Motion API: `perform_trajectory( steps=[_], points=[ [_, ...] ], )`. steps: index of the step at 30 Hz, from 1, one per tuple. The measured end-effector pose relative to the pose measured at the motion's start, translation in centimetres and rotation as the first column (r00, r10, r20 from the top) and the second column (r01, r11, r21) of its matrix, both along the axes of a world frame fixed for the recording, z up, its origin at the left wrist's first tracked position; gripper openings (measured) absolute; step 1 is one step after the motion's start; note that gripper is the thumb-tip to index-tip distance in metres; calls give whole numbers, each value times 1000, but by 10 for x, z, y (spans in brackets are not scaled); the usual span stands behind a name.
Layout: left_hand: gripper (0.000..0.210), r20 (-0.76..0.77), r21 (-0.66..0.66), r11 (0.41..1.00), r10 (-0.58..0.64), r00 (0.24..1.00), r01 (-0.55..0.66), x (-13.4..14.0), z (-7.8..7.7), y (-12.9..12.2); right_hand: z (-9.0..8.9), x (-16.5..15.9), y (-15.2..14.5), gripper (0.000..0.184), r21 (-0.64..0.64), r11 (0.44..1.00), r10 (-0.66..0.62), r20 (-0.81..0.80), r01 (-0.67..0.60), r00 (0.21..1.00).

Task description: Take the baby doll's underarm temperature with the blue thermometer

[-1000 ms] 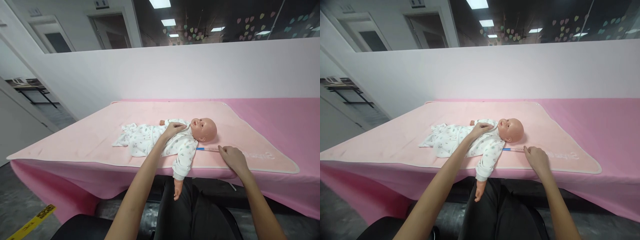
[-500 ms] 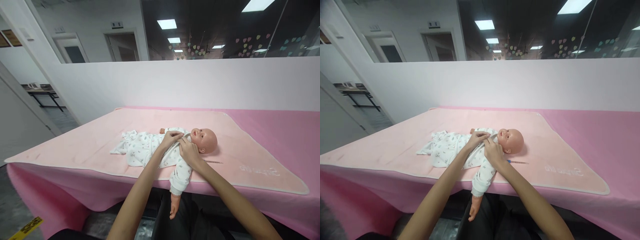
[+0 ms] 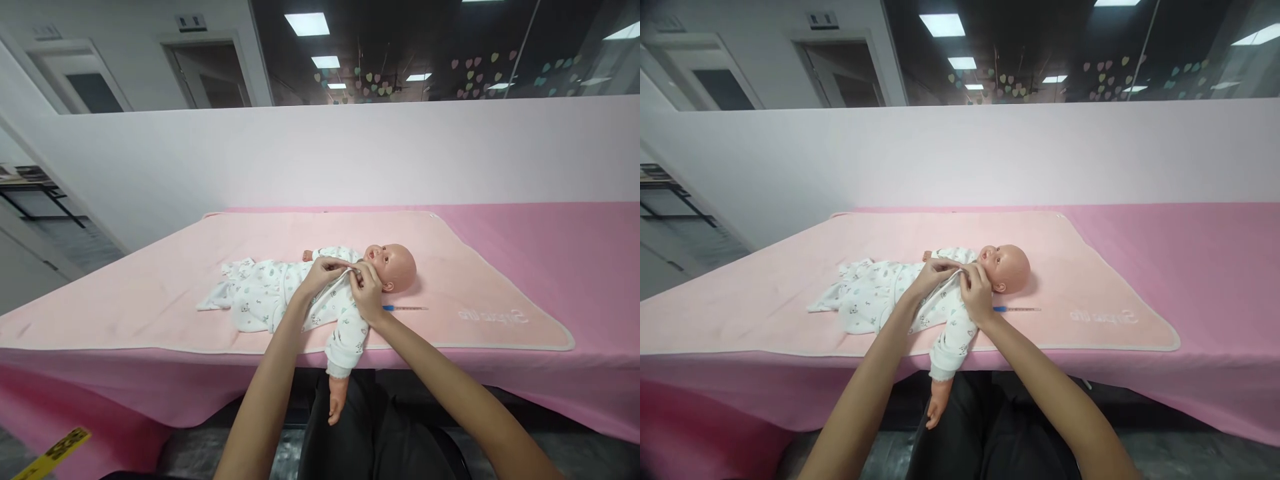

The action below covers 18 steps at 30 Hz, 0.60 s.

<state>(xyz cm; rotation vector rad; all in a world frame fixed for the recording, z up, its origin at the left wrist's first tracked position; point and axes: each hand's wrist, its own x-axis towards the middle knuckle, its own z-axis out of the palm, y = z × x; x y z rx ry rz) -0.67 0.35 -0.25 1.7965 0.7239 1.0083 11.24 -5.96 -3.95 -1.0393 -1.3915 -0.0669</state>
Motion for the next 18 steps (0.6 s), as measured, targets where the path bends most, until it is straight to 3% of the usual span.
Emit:
perform_trajectory(
  steps=[7,12,18],
  points=[
    [26,44,-48,998,36,998,-34,0,-2,1,-5,1,2,25,-98,995,11,60,-5,998],
    [33,74,-85,996,21,997,-15,-2,-4,1,-6,1,3,25,-75,997,-12,52,16,999],
    [36,21,18,999,-52,998,51,-7,-4,-3,-7,1,3,26,-94,995,-42,36,45,998]
  ],
)
